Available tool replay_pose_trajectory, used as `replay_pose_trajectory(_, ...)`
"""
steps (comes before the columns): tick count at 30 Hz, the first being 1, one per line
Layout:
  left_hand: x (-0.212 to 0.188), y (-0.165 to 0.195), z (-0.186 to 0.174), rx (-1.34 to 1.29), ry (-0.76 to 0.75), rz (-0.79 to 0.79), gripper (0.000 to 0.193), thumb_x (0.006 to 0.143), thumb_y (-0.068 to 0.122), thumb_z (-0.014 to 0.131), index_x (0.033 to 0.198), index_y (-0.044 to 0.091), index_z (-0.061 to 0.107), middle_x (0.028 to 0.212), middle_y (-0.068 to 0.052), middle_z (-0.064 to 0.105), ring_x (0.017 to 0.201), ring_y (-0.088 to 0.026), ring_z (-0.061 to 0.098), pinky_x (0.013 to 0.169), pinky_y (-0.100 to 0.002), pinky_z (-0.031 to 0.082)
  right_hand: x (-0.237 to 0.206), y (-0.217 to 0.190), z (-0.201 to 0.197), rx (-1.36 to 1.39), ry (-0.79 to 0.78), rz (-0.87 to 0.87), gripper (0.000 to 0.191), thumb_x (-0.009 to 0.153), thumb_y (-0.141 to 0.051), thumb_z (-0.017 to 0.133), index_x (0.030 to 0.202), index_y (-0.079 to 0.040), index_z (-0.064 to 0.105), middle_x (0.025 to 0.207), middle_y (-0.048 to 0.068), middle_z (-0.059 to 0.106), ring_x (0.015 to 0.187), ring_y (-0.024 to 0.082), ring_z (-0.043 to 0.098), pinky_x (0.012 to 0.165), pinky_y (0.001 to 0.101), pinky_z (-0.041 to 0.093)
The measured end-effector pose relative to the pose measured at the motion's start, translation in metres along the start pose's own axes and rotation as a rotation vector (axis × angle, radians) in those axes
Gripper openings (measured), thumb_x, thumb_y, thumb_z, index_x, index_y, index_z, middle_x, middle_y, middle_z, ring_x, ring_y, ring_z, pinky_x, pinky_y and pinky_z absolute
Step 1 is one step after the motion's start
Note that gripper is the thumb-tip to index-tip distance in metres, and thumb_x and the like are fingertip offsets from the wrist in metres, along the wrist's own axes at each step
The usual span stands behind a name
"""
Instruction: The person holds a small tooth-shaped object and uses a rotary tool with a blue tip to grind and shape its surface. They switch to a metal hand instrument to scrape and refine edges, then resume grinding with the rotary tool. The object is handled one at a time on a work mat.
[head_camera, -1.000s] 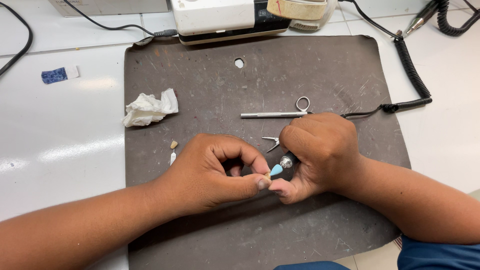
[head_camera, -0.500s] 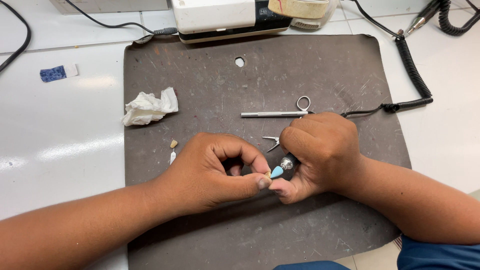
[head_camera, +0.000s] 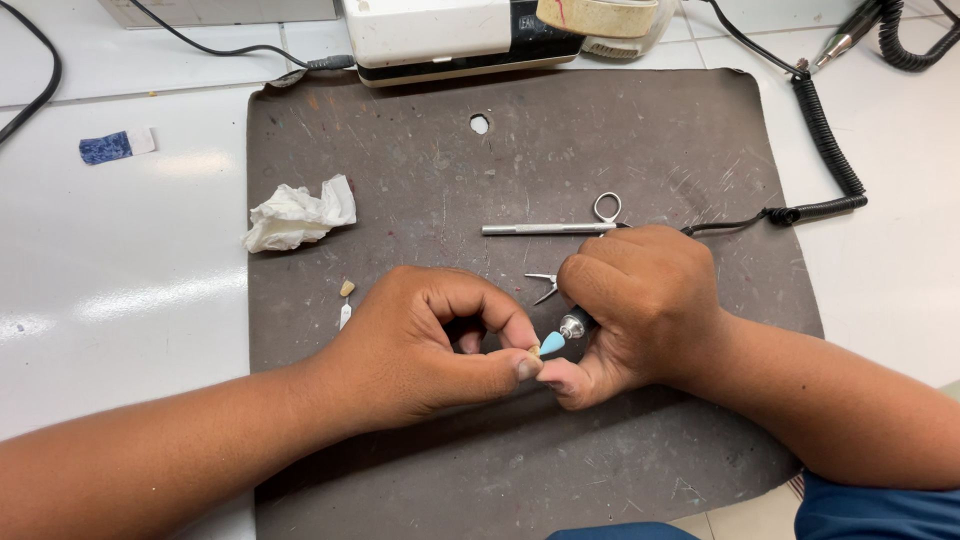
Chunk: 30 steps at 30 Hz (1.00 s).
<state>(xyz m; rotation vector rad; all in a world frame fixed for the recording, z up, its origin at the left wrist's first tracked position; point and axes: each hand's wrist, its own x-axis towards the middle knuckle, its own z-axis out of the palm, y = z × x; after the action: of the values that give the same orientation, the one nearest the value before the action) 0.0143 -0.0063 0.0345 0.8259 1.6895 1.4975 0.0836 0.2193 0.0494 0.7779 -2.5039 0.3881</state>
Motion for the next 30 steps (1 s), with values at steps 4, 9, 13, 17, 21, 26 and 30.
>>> replay_pose_trajectory(4,-0.0005,-0.0003,-0.0002,0.012,0.002,0.005,0.012,0.078,0.023,0.083,0.080,0.012,0.079,0.070,0.007,0.070,0.059,0.000,0.053,0.051,-0.019,0.043,-0.0003,-0.0001,0.0002,-0.005,-0.007,0.002,0.068,0.088,-0.073,0.052,0.062,-0.010,0.049,0.054,0.003,0.041,0.045,0.020,0.045,0.042,0.0366,0.033)
replay_pose_trajectory(9,-0.0006,-0.0004,0.0002,0.009,0.004,0.006,0.014,0.077,0.024,0.083,0.080,0.012,0.079,0.070,0.007,0.070,0.059,0.000,0.053,0.051,-0.018,0.043,-0.0005,0.0006,0.0012,0.009,-0.004,0.002,0.067,0.087,-0.073,0.051,0.061,-0.011,0.048,0.052,0.002,0.040,0.044,0.019,0.044,0.040,0.0355,0.032)
replay_pose_trajectory(13,-0.0004,0.0002,-0.0005,0.023,0.003,0.009,0.013,0.078,0.024,0.083,0.080,0.012,0.079,0.070,0.007,0.070,0.059,0.000,0.053,0.051,-0.018,0.044,-0.0011,0.0005,0.0008,0.006,-0.015,-0.001,0.068,0.089,-0.073,0.051,0.063,-0.011,0.048,0.054,0.003,0.041,0.046,0.020,0.045,0.042,0.0358,0.033)
replay_pose_trajectory(17,-0.0003,0.0011,-0.0001,0.032,0.007,0.004,0.013,0.077,0.024,0.083,0.079,0.012,0.079,0.070,0.007,0.070,0.059,0.000,0.053,0.051,-0.019,0.044,-0.0005,0.0007,0.0012,0.009,-0.010,-0.009,0.068,0.089,-0.074,0.051,0.063,-0.011,0.049,0.054,0.002,0.041,0.045,0.019,0.045,0.042,0.0353,0.033)
replay_pose_trajectory(21,-0.0008,0.0015,0.0002,0.033,0.002,0.010,0.012,0.077,0.023,0.083,0.079,0.012,0.079,0.070,0.007,0.070,0.059,0.000,0.053,0.051,-0.019,0.044,-0.0003,0.0010,0.0006,0.007,-0.010,-0.012,0.068,0.088,-0.074,0.052,0.063,-0.011,0.049,0.053,0.003,0.041,0.045,0.019,0.044,0.042,0.0358,0.033)
replay_pose_trajectory(26,-0.0006,0.0009,-0.0002,-0.002,-0.009,-0.003,0.010,0.079,0.021,0.082,0.080,0.011,0.079,0.069,0.007,0.069,0.059,0.000,0.052,0.051,-0.019,0.043,-0.0008,0.0005,0.0010,0.019,0.004,-0.011,0.067,0.090,-0.073,0.052,0.064,-0.010,0.050,0.054,0.003,0.042,0.046,0.020,0.046,0.043,0.0357,0.034)
replay_pose_trajectory(30,-0.0010,-0.0003,-0.0003,-0.019,-0.008,0.003,0.010,0.080,0.021,0.082,0.082,0.011,0.080,0.070,0.007,0.069,0.059,0.000,0.051,0.051,-0.019,0.042,-0.0008,0.0006,0.0014,0.034,0.004,0.005,0.067,0.089,-0.072,0.053,0.063,-0.010,0.051,0.053,0.002,0.042,0.045,0.020,0.047,0.042,0.0355,0.035)
